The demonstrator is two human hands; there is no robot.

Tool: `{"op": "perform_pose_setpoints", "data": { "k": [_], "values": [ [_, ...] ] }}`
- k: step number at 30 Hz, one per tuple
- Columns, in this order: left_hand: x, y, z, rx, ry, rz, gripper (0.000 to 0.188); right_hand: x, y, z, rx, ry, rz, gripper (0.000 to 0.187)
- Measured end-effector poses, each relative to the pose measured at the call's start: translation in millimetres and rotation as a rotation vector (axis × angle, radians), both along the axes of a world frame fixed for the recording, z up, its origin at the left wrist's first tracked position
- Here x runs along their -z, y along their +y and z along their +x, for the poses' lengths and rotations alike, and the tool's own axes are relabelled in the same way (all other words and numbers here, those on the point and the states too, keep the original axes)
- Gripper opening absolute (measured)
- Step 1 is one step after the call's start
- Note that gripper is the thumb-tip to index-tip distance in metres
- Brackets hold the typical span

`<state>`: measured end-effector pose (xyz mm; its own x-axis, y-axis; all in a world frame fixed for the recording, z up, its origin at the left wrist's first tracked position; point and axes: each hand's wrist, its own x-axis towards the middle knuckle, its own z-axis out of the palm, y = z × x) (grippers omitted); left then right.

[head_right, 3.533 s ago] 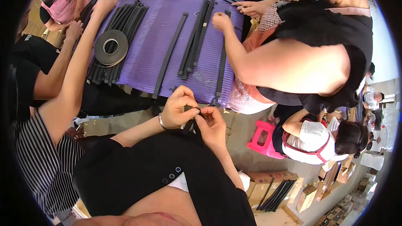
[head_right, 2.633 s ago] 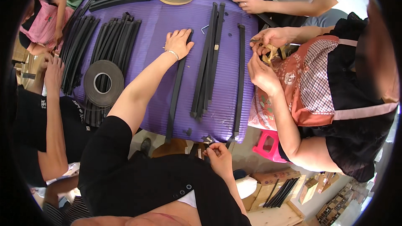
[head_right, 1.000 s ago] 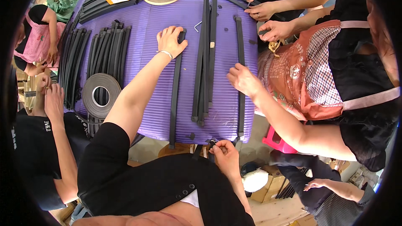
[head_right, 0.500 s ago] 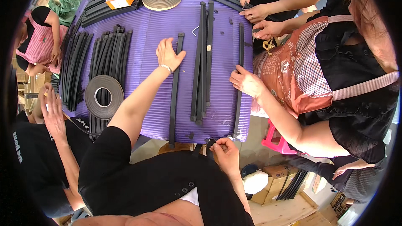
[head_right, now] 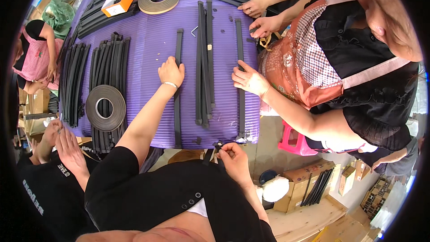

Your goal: The person attaches small caps onto the ends of metal bars by hand on a workbench.

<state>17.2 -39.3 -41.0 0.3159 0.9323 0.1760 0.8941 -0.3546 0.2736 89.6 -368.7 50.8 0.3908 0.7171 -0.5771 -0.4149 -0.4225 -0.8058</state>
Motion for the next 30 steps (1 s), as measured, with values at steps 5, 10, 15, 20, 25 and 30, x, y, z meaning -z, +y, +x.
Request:
{"op": "perform_pose_setpoints", "data": {
  "k": [5,10,15,20,25,30],
  "values": [
    [-34,27,47,0.306,-0.301,0.357,0.014,-1,-7,1,0.066,0.025,-0.013,0.006],
    [-19,70,129,0.657,-0.276,0.343,0.009,-5,-13,2,0.106,0.033,0.006,0.007],
    [-8,84,172,0.635,0.098,0.207,0.017,-13,-19,0,0.191,0.060,-0.065,0.007],
    [-7,81,181,0.657,0.238,0.194,0.016,-13,-24,0,0.260,0.086,-0.053,0.007],
    [-8,93,183,0.558,0.097,0.232,0.019,-14,-21,3,0.225,0.063,-0.080,0.007],
    [-9,134,183,0.414,0.041,0.378,0.012,-12,-19,3,0.250,0.085,-0.088,0.007]
  ]
}}
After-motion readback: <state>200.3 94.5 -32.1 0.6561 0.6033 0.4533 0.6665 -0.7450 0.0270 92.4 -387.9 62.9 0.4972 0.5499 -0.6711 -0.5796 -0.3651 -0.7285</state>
